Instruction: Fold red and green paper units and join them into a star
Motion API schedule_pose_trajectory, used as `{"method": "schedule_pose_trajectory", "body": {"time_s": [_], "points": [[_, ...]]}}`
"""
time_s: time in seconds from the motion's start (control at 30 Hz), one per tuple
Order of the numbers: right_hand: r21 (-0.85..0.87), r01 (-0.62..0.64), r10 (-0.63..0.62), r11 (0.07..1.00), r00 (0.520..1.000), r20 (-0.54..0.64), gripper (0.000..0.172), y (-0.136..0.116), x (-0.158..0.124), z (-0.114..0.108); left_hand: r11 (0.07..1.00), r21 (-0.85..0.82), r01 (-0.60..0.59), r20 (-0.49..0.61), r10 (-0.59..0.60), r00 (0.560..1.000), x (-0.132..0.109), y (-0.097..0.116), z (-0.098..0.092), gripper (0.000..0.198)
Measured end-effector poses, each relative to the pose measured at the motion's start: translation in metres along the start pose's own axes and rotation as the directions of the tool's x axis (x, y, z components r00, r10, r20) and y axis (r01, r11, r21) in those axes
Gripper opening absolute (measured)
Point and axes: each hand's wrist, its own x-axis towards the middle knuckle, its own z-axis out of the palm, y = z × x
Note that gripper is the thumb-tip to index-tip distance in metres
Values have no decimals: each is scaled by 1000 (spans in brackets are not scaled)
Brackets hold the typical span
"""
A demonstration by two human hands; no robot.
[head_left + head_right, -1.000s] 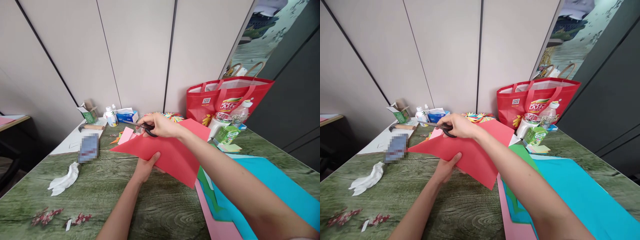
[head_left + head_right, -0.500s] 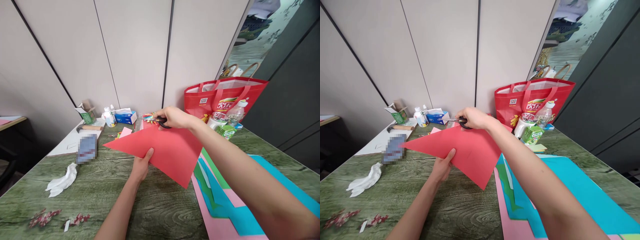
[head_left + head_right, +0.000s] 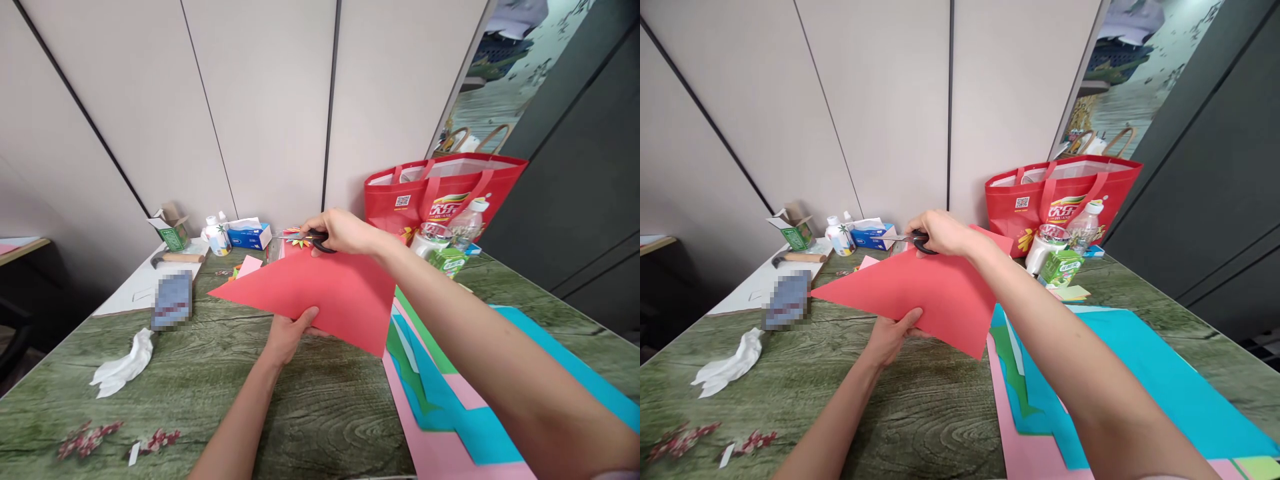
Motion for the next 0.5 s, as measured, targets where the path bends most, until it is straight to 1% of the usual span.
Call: {"method": "schedule_pose_trajectory", "body": {"time_s": [0.03,0.07,0.1,0.13,0.17,0.2,0.23,0.27,0.3,0.33,0.4,0.43,0.47,0.5], "points": [[-24,-16,14,1000,998,-66,27,-2,0,0,1000,-14,-14,-37,13,999,1,-1,0,38],[-29,-37,32,999,986,-164,29,-5,-1,1,999,-32,-39,-89,36,995,3,-1,0,39],[-5,-57,53,998,957,-285,32,-10,-3,2,996,-49,-73,-149,65,987,5,-1,-1,41],[49,-67,82,996,911,-405,35,-15,-7,5,991,-66,-113,-212,96,972,7,0,-2,42],[133,-58,118,989,852,-511,38,-21,-13,10,984,-79,-159,-275,132,952,9,1,-3,43],[240,-30,167,970,801,-575,41,-27,-21,18,974,-89,-210,-339,168,926,11,4,-5,44],[358,-4,227,934,780,-583,43,-34,-31,28,961,-96,-259,-398,201,895,13,7,-6,46],[481,12,293,877,781,-552,43,-41,-43,41,947,-100,-304,-448,230,864,14,11,-7,47],[598,17,347,802,801,-488,41,-47,-54,56,935,-104,-340,-483,252,839,15,15,-7,48],[695,-11,400,719,824,-401,40,-52,-66,73,925,-110,-364,-500,265,824,15,19,-7,49],[819,-103,507,565,826,-246,36,-58,-87,108,908,-122,-400,-507,289,812,13,25,-6,48],[864,-130,544,487,819,-184,35,-59,-94,124,902,-128,-412,-501,300,812,12,26,-5,48],[893,-148,550,425,826,-125,36,-59,-99,137,897,-134,-422,-495,309,813,11,27,-4,48],[906,-171,547,386,833,-76,37,-58,-103,148,892,-139,-431,-490,316,812,10,27,-3,47]]}}
